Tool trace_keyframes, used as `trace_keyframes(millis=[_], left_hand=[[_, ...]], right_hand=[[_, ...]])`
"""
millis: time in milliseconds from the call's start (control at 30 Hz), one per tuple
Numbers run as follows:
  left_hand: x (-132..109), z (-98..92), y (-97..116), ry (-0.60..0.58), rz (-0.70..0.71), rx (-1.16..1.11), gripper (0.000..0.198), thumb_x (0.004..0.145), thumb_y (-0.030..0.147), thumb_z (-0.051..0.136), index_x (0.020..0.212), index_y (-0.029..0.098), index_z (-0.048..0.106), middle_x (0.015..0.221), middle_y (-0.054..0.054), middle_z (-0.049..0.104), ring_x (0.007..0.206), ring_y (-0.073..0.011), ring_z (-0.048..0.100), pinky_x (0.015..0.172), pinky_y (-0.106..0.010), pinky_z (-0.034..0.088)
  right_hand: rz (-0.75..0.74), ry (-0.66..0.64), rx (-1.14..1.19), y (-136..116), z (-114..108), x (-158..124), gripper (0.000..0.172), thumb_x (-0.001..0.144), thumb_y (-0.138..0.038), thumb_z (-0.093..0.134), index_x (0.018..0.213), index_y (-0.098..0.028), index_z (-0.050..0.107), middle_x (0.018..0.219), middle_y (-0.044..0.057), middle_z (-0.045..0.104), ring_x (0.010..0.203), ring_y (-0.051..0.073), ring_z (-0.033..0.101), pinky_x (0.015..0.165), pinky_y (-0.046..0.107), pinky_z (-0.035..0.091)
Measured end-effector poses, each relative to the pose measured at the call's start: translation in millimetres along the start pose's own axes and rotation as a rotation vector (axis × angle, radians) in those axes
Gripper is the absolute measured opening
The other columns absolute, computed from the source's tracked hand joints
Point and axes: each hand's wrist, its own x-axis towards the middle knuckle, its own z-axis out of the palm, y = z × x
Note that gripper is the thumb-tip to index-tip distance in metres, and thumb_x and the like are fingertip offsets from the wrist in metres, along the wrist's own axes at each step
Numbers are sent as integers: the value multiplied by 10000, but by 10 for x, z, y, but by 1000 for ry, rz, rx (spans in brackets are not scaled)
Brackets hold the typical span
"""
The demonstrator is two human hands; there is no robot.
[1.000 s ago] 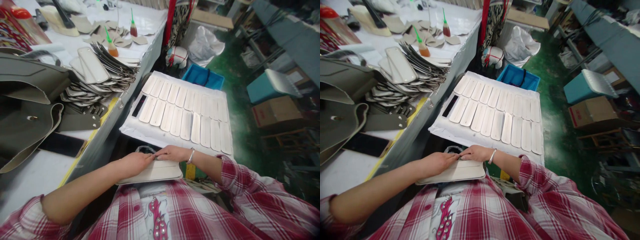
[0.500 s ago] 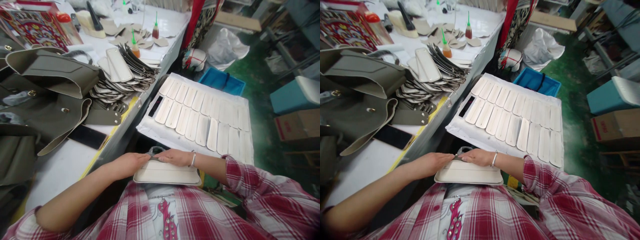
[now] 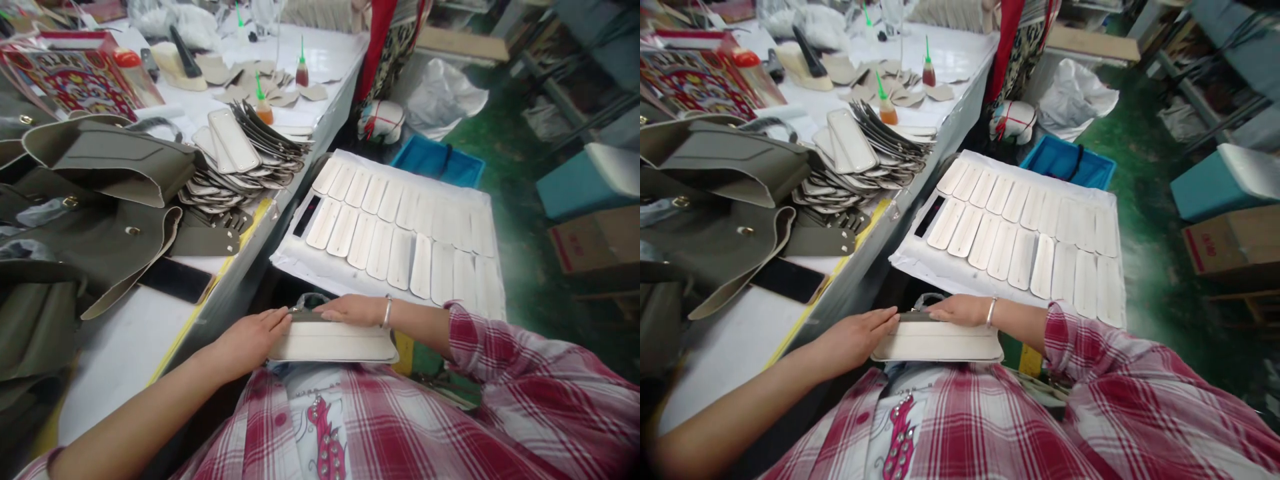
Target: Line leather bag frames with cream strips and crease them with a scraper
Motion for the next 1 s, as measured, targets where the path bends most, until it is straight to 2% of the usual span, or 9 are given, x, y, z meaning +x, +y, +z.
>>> trace_keyframes(millis=[100, 200, 300, 400, 467, 600, 667, 1000], left_hand=[[54, -11, 42, 15, -3, 33, 509, 738, 73, 442, 1245, 97, 458, 1287, -149, 495, 1125, -225, 507, 971, -349, 382], [178, -51, 171, 79, 4, 20, 398, 778, 139, 473, 1171, 130, 537, 1241, -115, 543, 1145, -251, 481, 1010, -414, 324], [344, -87, 438, 163, 35, -65, 325, 812, 167, 464, 1119, 176, 570, 1234, -73, 550, 1185, -246, 432, 1043, -437, 256], [506, -96, 786, 219, 54, -218, 284, 832, 184, 457, 1102, 178, 546, 1201, -66, 556, 1128, -210, 459, 992, -374, 318], [607, -86, 991, 235, 36, -314, 228, 824, 219, 498, 1045, 181, 539, 1132, -56, 578, 1047, -199, 489, 913, -342, 373], [774, -36, 1212, 246, -28, -309, 94, 830, 268, 526, 876, 191, 555, 976, -30, 613, 926, -210, 494, 808, -353, 383], [820, -10, 1240, 256, -28, -276, 135, 864, 281, 477, 830, 190, 571, 979, -29, 612, 909, -204, 485, 804, -353, 370], [863, 44, 1321, 269, -105, -167, 171, 882, 237, 435, 809, 188, 582, 1024, -34, 592, 938, -208, 461, 768, -363, 343]], right_hand=[[152, 1, -34, 139, -68, -359, 435, 924, -403, 285, 1252, -229, 512, 1246, 39, 541, 1095, 181, 525, 963, 304, 369], [158, 95, -152, 188, -37, -528, 419, 903, -400, 345, 1203, -196, 556, 1234, 64, 549, 1109, 203, 513, 975, 328, 365], [103, 390, -254, 140, 140, -697, 411, 885, -365, 394, 1200, -147, 543, 1242, 99, 532, 1153, 211, 470, 1014, 358, 334], [74, 740, -235, 45, 467, -1014, 367, 868, -344, 443, 1183, -178, 527, 1186, 89, 559, 1115, 182, 486, 997, 361, 357], [45, 873, -197, 5, 720, -1230, 330, 831, -347, 515, 1125, -200, 538, 1182, 91, 549, 1110, 188, 480, 976, 379, 375], [9, 960, -219, 57, 1107, -1400, 134, 820, -304, 545, 891, -202, 596, 1183, 92, 538, 1159, 208, 431, 988, 417, 352], [13, 1002, -239, 113, 1200, -1365, 116, 837, -273, 522, 809, -201, 608, 1148, 81, 558, 1162, 204, 422, 995, 420, 341], [35, 1106, -222, 170, 1246, -1214, 130, 819, -201, 504, 734, -188, 601, 1170, 83, 537, 1219, 208, 365, 1013, 430, 323]])
